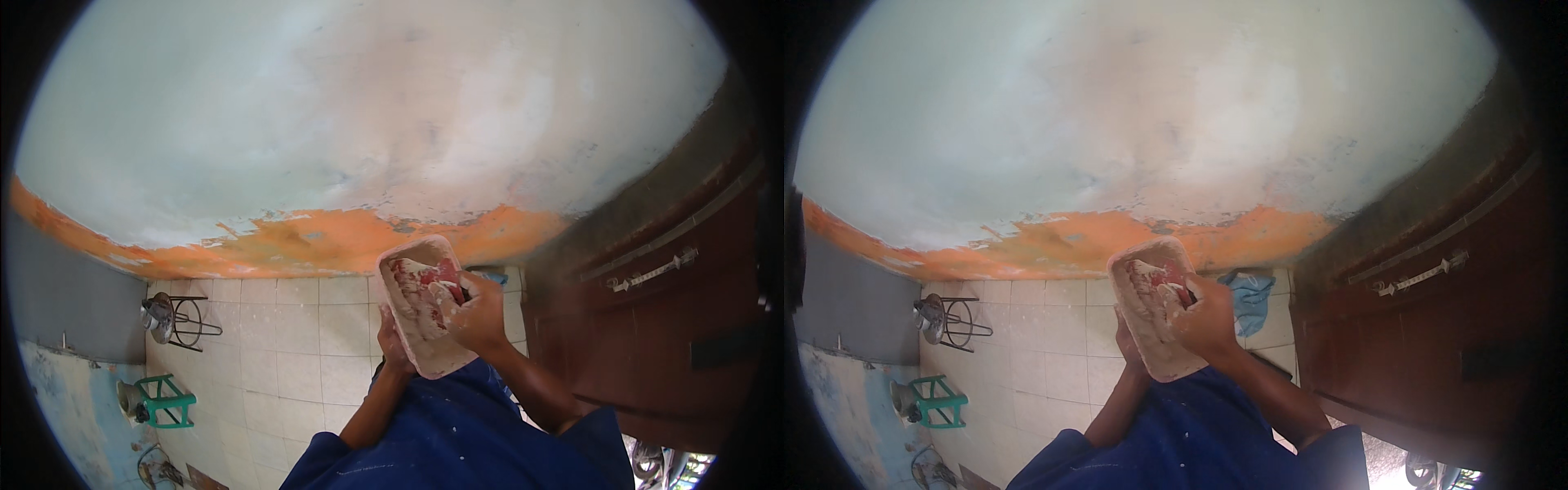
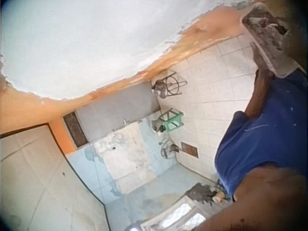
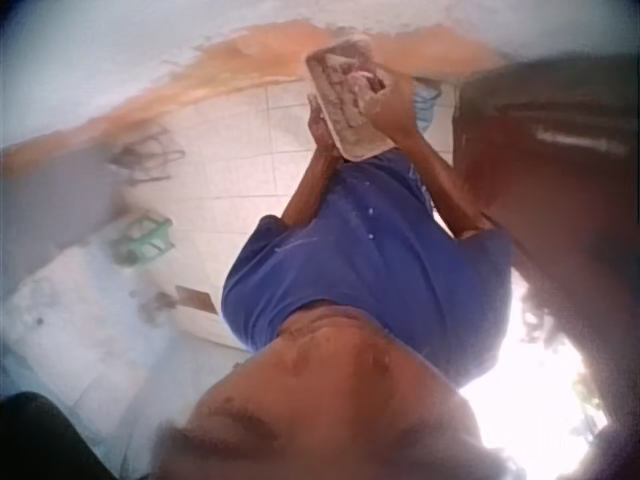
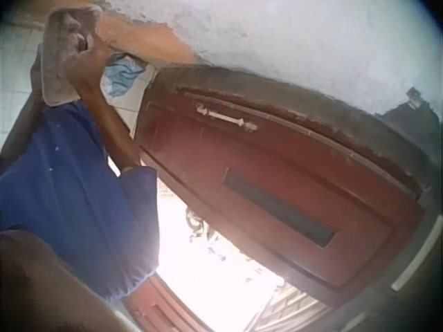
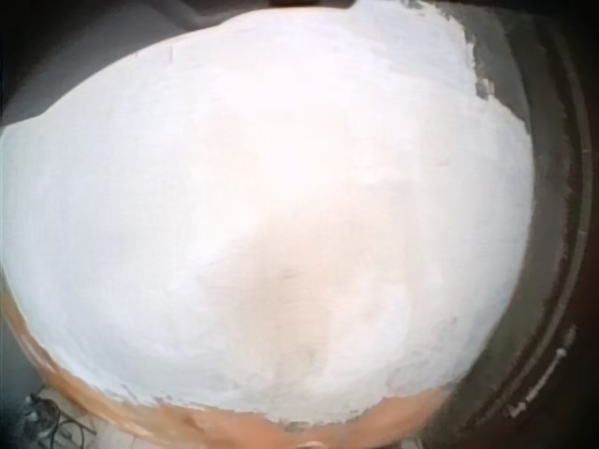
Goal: The person applies plaster to a wall using a spatula. The person repeatedly scoops the material from a container and spreads it across the wall surface to fill in areas.
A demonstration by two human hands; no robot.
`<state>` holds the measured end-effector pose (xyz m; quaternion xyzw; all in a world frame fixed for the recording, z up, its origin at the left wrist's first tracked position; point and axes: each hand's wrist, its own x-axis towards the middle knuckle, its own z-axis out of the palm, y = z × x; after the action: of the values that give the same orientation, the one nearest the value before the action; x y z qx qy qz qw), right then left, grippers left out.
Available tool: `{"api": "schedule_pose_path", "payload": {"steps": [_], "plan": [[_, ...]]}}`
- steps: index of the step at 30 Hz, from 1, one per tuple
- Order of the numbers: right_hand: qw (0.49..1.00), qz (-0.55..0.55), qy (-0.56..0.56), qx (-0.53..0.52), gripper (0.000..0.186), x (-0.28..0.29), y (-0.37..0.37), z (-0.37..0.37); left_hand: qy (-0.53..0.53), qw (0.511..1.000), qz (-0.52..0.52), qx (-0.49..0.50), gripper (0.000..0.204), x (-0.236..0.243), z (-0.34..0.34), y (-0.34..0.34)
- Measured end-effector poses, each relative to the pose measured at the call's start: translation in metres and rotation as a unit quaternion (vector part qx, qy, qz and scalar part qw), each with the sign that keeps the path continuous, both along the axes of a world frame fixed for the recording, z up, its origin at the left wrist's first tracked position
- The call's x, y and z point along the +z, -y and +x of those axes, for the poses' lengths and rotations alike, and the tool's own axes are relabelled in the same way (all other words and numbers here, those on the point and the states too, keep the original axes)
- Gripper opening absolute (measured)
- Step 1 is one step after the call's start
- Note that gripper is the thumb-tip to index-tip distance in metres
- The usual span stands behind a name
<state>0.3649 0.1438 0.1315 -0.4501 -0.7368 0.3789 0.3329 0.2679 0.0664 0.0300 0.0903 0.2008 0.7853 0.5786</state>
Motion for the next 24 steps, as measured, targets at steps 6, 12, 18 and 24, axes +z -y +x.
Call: {"api": "schedule_pose_path", "payload": {"steps": [6,12,18,24], "plan": [[0.986,-0.024,-0.144,-0.078,0.007,0.012,-0.002,0.021,0.095,0.995,0.032,-0.030,0.062,0.000,0.007,-0.001],[0.997,-0.012,-0.034,-0.061,0.007,0.013,-0.014,0.038,0.050,0.998,-0.009,-0.031,0.063,0.001,0.009,-0.001],[0.987,0.144,0.032,-0.066,0.012,0.008,0.003,0.038,0.054,0.997,-0.024,-0.047,0.065,0.003,0.011,0.003],[0.982,0.153,0.110,0.000,0.022,-0.001,0.007,0.024,0.020,0.998,-0.049,-0.045,0.065,0.006,0.013,0.007]]}}
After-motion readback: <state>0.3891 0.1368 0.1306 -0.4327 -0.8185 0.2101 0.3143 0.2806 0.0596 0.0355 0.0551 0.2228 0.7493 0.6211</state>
